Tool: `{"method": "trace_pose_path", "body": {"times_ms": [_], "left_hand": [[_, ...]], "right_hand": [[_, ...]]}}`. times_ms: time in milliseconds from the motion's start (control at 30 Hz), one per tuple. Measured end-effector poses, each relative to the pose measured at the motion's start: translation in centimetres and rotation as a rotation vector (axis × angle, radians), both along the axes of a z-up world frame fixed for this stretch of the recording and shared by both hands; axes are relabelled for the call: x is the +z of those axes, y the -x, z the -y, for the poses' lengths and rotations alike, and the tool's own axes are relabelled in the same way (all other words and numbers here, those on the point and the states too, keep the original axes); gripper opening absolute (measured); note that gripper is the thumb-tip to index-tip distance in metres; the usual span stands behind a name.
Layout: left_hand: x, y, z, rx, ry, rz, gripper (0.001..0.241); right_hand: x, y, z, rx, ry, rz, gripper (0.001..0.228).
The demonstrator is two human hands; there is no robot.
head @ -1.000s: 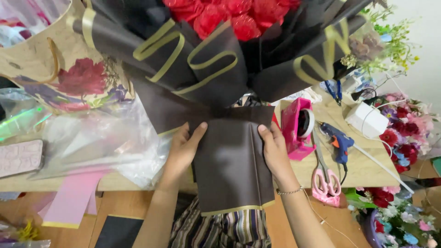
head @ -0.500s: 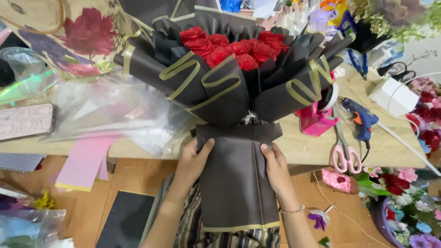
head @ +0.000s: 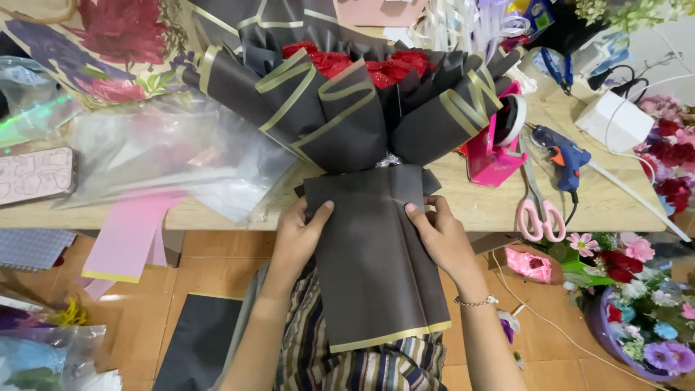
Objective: The person folds a large sheet of black wrapping paper with gold trim, cuts it into sections using scissors, and then wraps the paper around a bouquet of red roses. They secure the wrapping with tape and adjust the folds to create a finished presentation.
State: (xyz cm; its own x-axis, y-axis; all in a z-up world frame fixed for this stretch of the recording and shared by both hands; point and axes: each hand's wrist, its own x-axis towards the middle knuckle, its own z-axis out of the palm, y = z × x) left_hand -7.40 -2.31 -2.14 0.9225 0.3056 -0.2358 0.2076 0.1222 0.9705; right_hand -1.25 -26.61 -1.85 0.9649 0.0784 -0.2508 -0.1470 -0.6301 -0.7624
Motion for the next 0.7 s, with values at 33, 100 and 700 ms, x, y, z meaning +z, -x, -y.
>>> {"method": "trace_pose_path", "body": {"times_ms": [33, 100, 700], "left_hand": [[0.0, 0.0, -0.1, 0.007, -0.006, 0.009, 0.036], [0.3, 0.1, -0.1, 0.008, -0.011, 0.013, 0.038], [-9.3, -2.4, -2.4, 0.122, -0.054, 0.249, 0.037]], "right_hand": [[-0.1, 0.0, 0.3, 0.019, 0.052, 0.008, 0.066], [3.6, 1.8, -1.3, 0.026, 0.058, 0.117, 0.065], [3.2, 2.3, -5.2, 0.618, 0.366, 0.535, 0.075]]}}
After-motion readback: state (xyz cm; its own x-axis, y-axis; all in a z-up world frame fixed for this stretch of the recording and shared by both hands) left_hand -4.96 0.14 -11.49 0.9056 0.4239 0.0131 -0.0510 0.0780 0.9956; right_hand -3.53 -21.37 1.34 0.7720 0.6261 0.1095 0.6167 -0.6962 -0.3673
